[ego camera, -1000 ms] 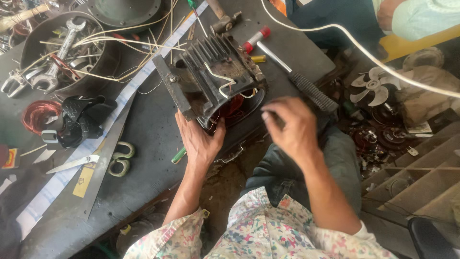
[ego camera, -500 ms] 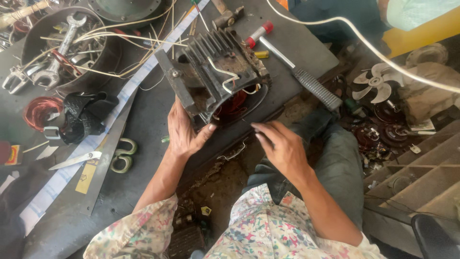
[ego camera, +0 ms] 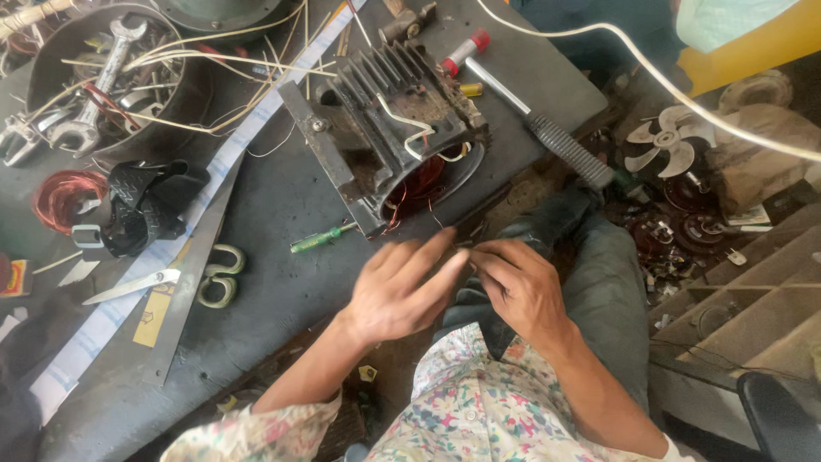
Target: The person works on a disassembled electrical motor on a cluttered workbench. They use a metal bar and a rubber mallet to tap the motor housing, then use a screwdriver to adjust internal copper windings. The person repeatedly repositions the motor and continues tapping and adjusting components.
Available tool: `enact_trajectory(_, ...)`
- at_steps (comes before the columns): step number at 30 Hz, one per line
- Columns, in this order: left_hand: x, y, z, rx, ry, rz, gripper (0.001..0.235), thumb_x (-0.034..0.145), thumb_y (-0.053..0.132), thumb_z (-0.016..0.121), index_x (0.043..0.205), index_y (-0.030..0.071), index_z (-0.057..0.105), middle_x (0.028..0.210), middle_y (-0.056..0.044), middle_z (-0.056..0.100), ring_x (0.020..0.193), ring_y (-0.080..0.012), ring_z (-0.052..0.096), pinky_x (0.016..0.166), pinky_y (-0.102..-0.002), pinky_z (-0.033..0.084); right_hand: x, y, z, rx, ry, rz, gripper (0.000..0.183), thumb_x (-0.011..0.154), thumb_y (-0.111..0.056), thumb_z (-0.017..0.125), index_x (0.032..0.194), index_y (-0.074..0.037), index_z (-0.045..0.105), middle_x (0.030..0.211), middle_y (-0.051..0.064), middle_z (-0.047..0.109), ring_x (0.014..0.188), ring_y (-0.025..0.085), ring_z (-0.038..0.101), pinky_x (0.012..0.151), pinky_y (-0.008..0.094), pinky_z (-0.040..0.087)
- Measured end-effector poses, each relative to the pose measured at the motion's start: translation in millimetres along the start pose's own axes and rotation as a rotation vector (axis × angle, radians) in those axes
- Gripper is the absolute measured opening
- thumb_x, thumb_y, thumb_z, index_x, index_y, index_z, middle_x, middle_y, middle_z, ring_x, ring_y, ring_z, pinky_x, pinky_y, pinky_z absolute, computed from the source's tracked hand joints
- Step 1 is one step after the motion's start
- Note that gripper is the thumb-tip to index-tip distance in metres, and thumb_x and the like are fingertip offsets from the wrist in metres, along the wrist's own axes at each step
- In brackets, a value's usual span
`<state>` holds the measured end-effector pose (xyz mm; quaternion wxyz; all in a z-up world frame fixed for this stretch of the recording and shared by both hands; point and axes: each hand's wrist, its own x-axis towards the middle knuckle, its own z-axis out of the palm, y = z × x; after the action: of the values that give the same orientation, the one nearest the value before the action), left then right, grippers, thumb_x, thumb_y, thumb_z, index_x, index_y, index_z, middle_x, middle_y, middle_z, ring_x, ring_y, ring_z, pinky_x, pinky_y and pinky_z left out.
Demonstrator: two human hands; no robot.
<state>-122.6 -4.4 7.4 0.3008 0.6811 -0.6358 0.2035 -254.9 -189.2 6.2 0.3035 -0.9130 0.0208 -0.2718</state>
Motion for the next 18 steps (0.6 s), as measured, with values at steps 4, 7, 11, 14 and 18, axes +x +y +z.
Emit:
enact_trajectory(4, 21.7, -2.6, 14.3, -0.186, -0.152, -0.223, 0.080, 0.089, 0.006, 0.079, 0.160, 0.002, 0.041, 0.107, -0.008, 0.066, 0.086, -0.0242, 0.066, 0.073, -0.037, 0.055, 14.4, -2.4, -11.9, 0.009, 0.109, -0.071, 0.025, 0.081, 0.003, 0.076, 0.105, -0.004, 0.075, 0.101, 0.009, 0.073, 0.089, 0.027, 0.070, 0.077, 0.036, 0.056)
enact_trajectory(7, 29.5, -5.3, 19.5, -0.349, 0.054, -0.220, 0.084, 0.088, 0.000, 0.076, 0.162, 0.005, 0.035, 0.116, -0.007, 0.067, 0.091, -0.0240, 0.068, 0.081, -0.036, 0.057, 30.7, 7.2, -15.5, 0.024, 0.224, -0.013, 0.019, 0.085, 0.001, 0.078, 0.103, -0.003, 0.075, 0.097, 0.011, 0.072, 0.085, 0.027, 0.070, 0.073, 0.035, 0.055)
enact_trajectory(11, 28.7, -10.4, 17.1, -0.654, 0.042, -0.361, 0.084, 0.085, -0.003, 0.074, 0.159, 0.002, 0.034, 0.129, -0.011, 0.071, 0.073, -0.0159, 0.065, 0.067, -0.029, 0.055, 45.7, 22.0, 0.2, 0.043, 0.209, 0.155, 0.012, 0.085, -0.001, 0.080, 0.096, 0.000, 0.074, 0.086, 0.014, 0.069, 0.075, 0.029, 0.068, 0.065, 0.037, 0.052)
enact_trajectory(14, 26.7, -16.6, 11.9, -0.725, 0.040, -0.339, 0.087, 0.082, -0.001, 0.071, 0.159, -0.001, 0.029, 0.134, -0.014, 0.069, 0.071, -0.0164, 0.064, 0.066, -0.029, 0.055, 44.3, 18.7, 22.9, 0.007, 0.102, 0.191, 0.012, 0.083, -0.004, 0.081, 0.088, 0.001, 0.073, 0.080, 0.016, 0.067, 0.072, 0.031, 0.066, 0.063, 0.039, 0.050)
enact_trajectory(18, 18.6, -19.4, 15.1, -0.593, 0.071, -0.270, 0.085, 0.087, 0.002, 0.068, 0.162, 0.000, 0.028, 0.133, -0.015, 0.067, 0.090, -0.0252, 0.071, 0.083, -0.035, 0.060, 28.0, 6.1, 31.4, 0.102, 0.066, 0.010, 0.012, 0.085, -0.002, 0.073, 0.097, 0.000, 0.072, 0.093, 0.015, 0.071, 0.083, 0.033, 0.069, 0.070, 0.039, 0.054)
